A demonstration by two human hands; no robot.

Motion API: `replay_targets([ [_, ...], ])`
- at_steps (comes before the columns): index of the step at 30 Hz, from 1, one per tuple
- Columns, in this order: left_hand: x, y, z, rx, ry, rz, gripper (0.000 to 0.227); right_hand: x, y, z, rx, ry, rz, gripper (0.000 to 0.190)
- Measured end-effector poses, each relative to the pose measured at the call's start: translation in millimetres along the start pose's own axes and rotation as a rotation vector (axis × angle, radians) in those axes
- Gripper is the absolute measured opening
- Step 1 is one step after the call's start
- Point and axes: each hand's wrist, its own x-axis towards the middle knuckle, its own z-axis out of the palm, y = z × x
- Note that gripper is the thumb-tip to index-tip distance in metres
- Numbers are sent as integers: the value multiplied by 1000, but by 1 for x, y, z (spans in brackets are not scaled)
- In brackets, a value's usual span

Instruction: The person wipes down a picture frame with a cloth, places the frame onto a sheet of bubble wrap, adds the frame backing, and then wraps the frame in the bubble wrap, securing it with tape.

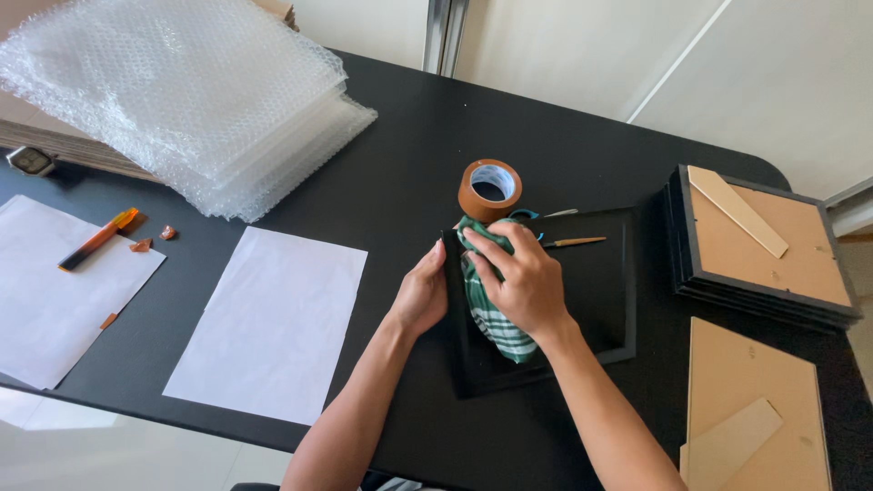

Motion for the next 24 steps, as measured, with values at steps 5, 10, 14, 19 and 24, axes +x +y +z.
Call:
replay_targets([
  [5,-5,1,2,20,-11,14,59,-8,-21,15,-1,-116,-44,18],
  [10,-21,17,36,119,19,6,85,-38,-23,15,90,-219,-84,14],
  [14,-19,16,29,85,-10,-16,91,-55,-25,3,144,-301,-180,12],
  [19,-17,15,30,67,-88,-33,85,-57,-20,-13,314,-416,-242,10],
  [24,-21,12,36,158,-50,24,63,-33,-6,-7,285,-219,-98,15],
])
